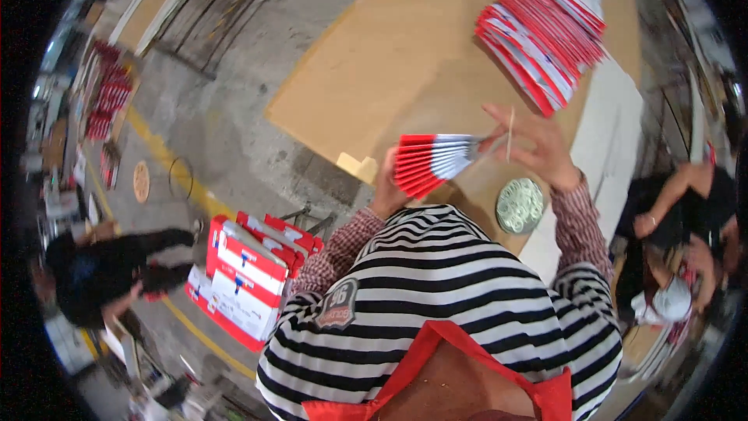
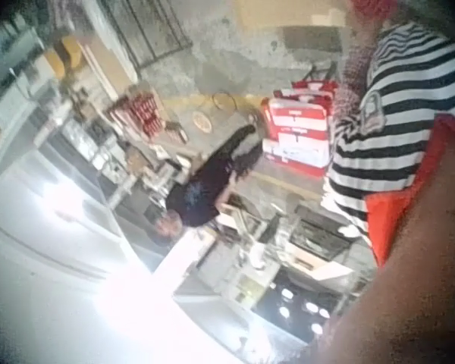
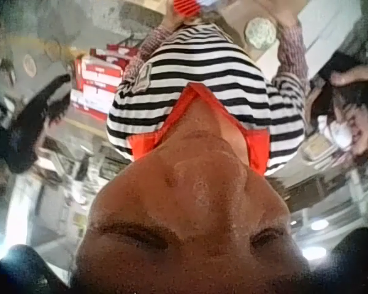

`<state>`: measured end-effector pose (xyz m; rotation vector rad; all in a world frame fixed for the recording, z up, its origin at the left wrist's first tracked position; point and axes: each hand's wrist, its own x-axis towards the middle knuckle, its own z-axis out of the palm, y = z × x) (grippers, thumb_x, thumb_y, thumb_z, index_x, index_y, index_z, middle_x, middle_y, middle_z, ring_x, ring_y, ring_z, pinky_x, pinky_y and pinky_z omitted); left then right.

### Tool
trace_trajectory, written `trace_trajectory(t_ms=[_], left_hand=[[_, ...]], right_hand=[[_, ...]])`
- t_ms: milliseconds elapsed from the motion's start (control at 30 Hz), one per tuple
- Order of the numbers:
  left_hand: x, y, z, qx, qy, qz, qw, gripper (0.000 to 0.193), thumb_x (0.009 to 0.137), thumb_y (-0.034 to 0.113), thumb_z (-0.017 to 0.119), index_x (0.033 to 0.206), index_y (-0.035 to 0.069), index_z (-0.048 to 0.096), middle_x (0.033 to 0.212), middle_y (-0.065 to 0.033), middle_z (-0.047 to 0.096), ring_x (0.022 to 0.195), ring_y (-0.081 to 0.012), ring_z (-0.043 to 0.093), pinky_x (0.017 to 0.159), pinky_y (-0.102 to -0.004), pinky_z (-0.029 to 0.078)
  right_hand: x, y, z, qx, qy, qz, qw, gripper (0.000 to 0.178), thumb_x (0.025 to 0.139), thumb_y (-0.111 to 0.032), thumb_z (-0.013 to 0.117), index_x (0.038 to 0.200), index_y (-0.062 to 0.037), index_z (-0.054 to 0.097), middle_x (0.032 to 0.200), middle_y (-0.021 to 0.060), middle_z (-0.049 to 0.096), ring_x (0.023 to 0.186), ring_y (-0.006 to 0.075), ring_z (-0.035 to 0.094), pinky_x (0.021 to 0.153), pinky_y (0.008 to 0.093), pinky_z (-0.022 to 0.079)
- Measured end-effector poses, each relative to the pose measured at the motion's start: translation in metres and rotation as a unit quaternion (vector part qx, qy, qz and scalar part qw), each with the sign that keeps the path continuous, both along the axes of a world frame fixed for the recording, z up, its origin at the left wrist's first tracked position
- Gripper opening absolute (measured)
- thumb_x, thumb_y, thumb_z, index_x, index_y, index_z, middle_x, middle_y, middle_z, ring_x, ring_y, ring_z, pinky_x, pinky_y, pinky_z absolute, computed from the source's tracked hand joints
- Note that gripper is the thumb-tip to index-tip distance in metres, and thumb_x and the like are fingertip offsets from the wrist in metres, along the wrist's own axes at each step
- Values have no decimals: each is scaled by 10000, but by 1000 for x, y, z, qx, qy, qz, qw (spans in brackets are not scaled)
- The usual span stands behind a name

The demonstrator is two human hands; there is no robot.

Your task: Organizing and bundling stacks of red and white printed paper sheets using rubber bands.

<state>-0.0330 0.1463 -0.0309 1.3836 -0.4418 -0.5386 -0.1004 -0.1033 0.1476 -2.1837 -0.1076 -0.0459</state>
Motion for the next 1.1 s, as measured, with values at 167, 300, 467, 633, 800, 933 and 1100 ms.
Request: trace_trajectory(t_ms=[167,300,467,633,800,933,1100], left_hand=[[2,-7,0,-6,-161,27,987,728,503,200,837,1098,6,467,983,-119,544,952,-242,530,828,-335,431],[0,-10,5,-11,-105,63,992,731,502,221,833,1102,15,470,994,-133,539,955,-273,528,820,-356,423],[18,14,40,52,-223,-86,970,1161,522,461,786,1367,9,130,1371,-220,219,1279,-336,224,1054,-410,174],[61,11,111,-140,-32,-280,949,917,760,624,500,1394,54,163,1435,-168,165,1340,-312,114,1084,-430,86],[78,-35,156,5,-361,-400,842,462,933,377,337,1177,24,505,1352,-131,372,1313,-303,212,1063,-437,163],[87,-48,158,17,-594,-274,756,394,930,331,370,984,10,592,1185,-118,513,1217,-277,346,1005,-429,255],[95,-59,131,-94,-57,-360,926,454,924,334,400,591,52,526,655,-13,458,665,-168,471,692,-316,383]], right_hand=[[21,42,8,-208,-113,128,963,640,689,-173,675,1279,-108,435,1145,89,559,913,257,569,939,359,360],[29,49,-8,-163,-57,157,972,555,662,-103,683,1183,-60,496,1098,114,576,990,299,548,891,402,402],[16,54,-28,-124,-107,106,981,406,666,-46,662,1059,-44,562,1008,141,605,947,310,575,854,396,436],[7,64,-33,-113,-159,96,976,325,681,-20,647,998,-27,577,1008,153,598,936,309,580,804,366,454],[-2,62,-33,-103,-83,55,990,367,659,-4,653,1014,-35,567,1116,177,538,1061,335,511,890,390,423],[-2,58,-40,-122,-89,29,988,350,662,-18,655,1001,-31,568,1048,165,558,1015,330,524,881,401,424],[10,66,-29,-111,-123,51,985,265,702,-27,633,963,-29,588,871,136,615,831,308,595,894,416,424]])
